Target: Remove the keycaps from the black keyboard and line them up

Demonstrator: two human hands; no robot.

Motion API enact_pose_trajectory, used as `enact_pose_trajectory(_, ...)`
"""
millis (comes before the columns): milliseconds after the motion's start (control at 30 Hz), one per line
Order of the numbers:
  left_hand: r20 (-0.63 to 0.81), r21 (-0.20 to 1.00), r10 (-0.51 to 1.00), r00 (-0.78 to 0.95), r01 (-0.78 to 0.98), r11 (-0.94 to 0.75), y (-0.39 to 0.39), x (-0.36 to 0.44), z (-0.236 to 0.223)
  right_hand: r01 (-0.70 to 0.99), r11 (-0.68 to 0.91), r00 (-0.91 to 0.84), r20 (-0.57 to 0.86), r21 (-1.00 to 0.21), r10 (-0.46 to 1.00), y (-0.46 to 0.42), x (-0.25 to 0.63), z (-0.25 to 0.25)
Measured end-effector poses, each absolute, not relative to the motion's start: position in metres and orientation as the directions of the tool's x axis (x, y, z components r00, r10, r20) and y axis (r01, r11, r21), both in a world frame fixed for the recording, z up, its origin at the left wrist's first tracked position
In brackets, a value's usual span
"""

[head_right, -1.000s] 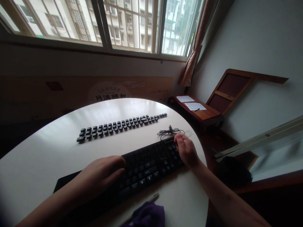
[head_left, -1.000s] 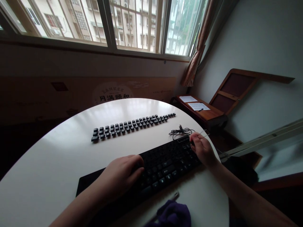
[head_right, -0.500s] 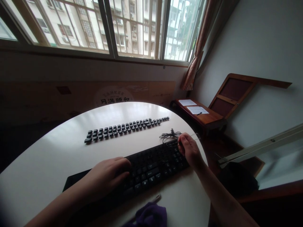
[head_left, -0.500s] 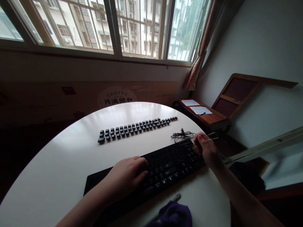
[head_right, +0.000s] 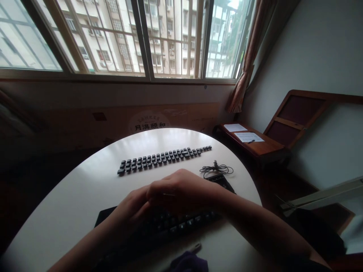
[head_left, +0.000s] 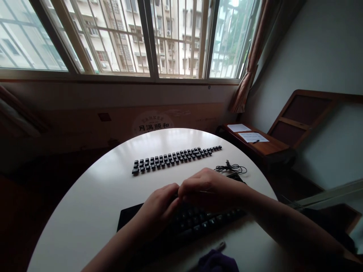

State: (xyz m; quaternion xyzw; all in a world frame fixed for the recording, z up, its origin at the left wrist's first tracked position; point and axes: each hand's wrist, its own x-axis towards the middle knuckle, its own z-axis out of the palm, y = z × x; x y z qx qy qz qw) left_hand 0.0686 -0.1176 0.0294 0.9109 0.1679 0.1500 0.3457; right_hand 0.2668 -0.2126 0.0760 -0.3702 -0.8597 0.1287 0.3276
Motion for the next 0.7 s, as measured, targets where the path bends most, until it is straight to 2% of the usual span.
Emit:
enact_pose_trajectory(100,0.132,0.683,0.453,0.881,0.25,-0.686,-0.115,0.069,0.024,0.538,0.731,-0.49,0.55,-0.42,0.676,-0.205,0.27,0.058)
enact_pose_trajectory(267,0.04,0.716,0.447,0.894,0.286,-0.636,-0.119,0.071,0.023,0.596,0.764,-0.521,0.606,-0.247,0.601,-0.208,0.275,0.038)
enact_pose_trajectory(367,0.029,0.768,0.454,0.891,0.271,-0.581,-0.117,0.072,0.024,0.648,0.746,-0.492,0.664,-0.152,0.563,-0.209,0.277,0.04)
enact_pose_trajectory(467,0.026,0.786,0.483,0.875,0.28,-0.551,-0.112,0.072,0.025,0.713,0.688,-0.404,0.726,-0.131,0.557,-0.209,0.281,0.047)
enact_pose_trajectory(600,0.014,0.797,0.465,0.885,0.271,-0.54,-0.111,0.072,0.024,0.816,0.574,-0.379,0.685,-0.069,0.622,-0.207,0.288,0.051)
enact_pose_trajectory(700,0.022,0.8,0.428,0.903,0.241,-0.549,-0.116,0.071,0.024,0.792,0.61,-0.453,0.636,-0.034,0.624,-0.203,0.29,0.044)
